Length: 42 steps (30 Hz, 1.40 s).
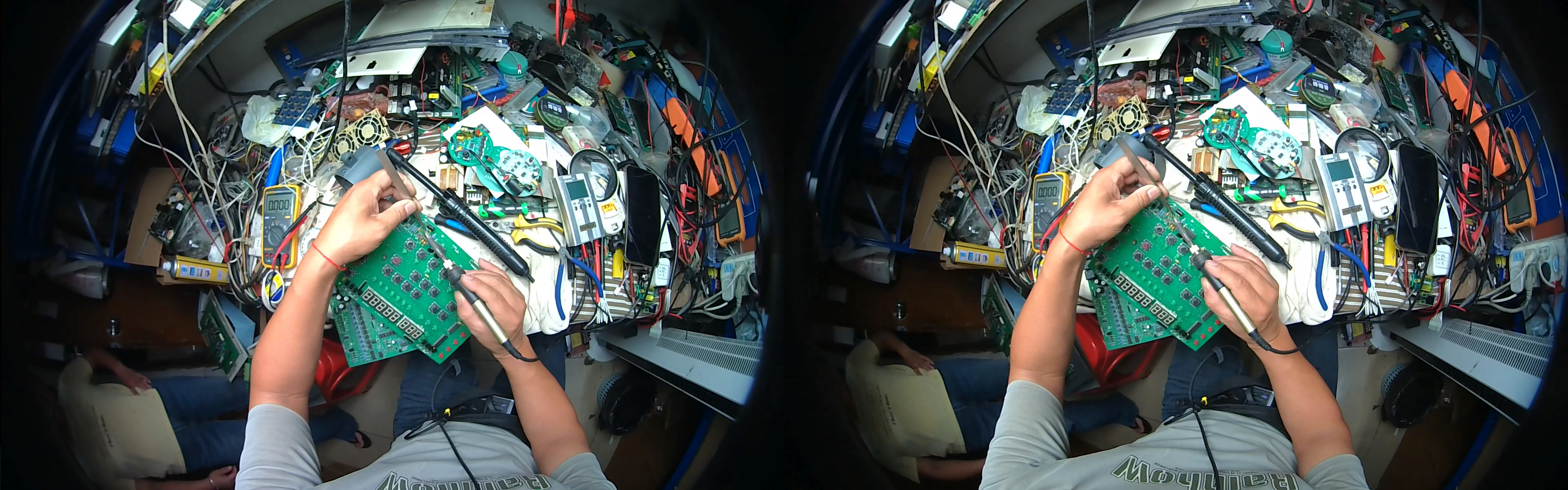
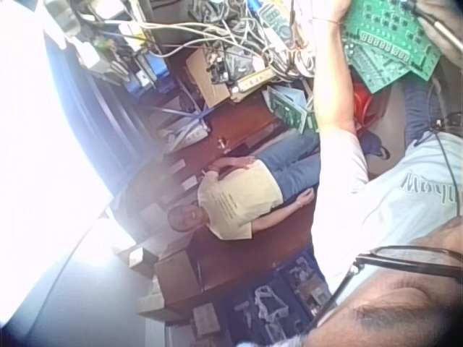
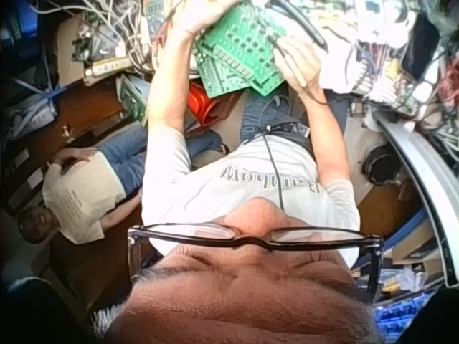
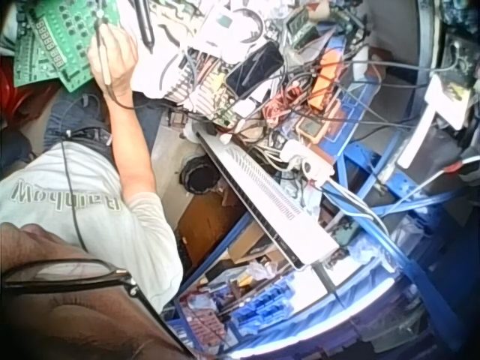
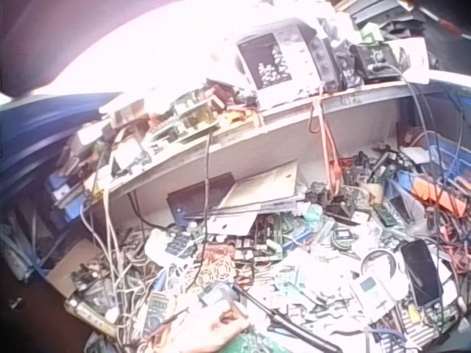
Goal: The person uses a soldering iron and tweezers to solder components on a green circuit board. They repeatedly heat joints and apply solder, then flip the board to work on the opposite side.
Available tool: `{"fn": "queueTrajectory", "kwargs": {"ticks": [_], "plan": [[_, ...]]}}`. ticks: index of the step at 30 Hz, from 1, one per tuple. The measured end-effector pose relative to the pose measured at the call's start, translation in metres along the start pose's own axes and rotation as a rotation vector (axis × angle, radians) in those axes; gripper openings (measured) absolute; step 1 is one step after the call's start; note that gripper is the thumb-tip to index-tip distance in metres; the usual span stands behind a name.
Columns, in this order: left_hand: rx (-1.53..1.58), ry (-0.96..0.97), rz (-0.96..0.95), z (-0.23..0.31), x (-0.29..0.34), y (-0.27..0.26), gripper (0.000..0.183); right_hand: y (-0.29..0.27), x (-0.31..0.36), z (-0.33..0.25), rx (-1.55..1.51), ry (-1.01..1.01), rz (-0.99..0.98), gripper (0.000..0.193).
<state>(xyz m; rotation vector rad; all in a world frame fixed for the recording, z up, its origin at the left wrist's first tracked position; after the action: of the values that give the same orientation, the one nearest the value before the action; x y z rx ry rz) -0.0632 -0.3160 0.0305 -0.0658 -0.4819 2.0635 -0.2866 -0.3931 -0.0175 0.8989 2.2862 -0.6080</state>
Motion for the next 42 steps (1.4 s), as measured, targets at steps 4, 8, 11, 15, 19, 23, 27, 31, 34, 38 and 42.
{"fn": "queueTrajectory", "kwargs": {"ticks": [4,8,11,15,19,23,27,31,34,38,42], "plan": [[-0.024,0.006,0.001,0.0006,0.0007,0.0001,0.015,0.0001,0.0008,-0.0008,0.006,-0.005,0.000,0.036],[-0.052,0.034,0.009,0.0032,0.0015,-0.0005,0.015,-0.0001,0.0001,-0.0027,0.011,-0.011,-0.015,0.038],[-0.061,0.042,0.002,0.0042,0.0011,-0.0002,0.016,0.0000,-0.0014,-0.0029,0.016,-0.013,-0.012,0.036],[-0.052,0.018,0.019,0.0028,0.0003,0.0002,0.017,-0.0004,-0.0018,-0.0035,0.025,-0.009,-0.006,0.033],[-0.082,0.006,0.006,0.0034,0.0001,0.0001,0.018,0.0003,-0.0021,-0.0035,0.023,-0.006,-0.002,0.033],[-0.094,0.004,0.011,0.0036,-0.0004,-0.0003,0.019,0.0003,-0.0018,-0.0039,0.028,-0.009,-0.008,0.033],[-0.104,0.006,0.018,0.0034,-0.0002,0.0002,0.019,0.0011,-0.0013,-0.0042,0.042,-0.012,-0.018,0.032],[-0.108,0.007,0.019,0.0040,-0.0010,0.0004,0.019,0.0014,-0.0017,-0.0053,0.048,-0.021,-0.016,0.033],[-0.111,-0.014,0.017,0.0035,-0.0010,0.0006,0.015,0.0012,-0.0022,-0.0064,0.047,-0.027,-0.017,0.034],[-0.088,-0.024,0.019,0.0027,-0.0011,0.0013,0.014,0.0008,-0.0023,-0.0064,0.045,-0.029,-0.024,0.034],[-0.055,-0.019,0.012,0.0012,-0.0031,0.0017,0.012,0.0022,-0.0019,-0.0060,0.020,-0.033,-0.036,0.037]]}}
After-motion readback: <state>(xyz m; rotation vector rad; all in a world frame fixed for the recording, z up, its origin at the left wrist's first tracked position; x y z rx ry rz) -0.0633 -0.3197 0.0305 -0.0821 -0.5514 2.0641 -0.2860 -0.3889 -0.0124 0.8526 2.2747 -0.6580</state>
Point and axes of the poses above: each hand's wrist, its own x-axis away from the middle knuckle, its own y-axis out of the palm, z = x × y, the point moved 9 cm from there along -x, towards the middle knuckle
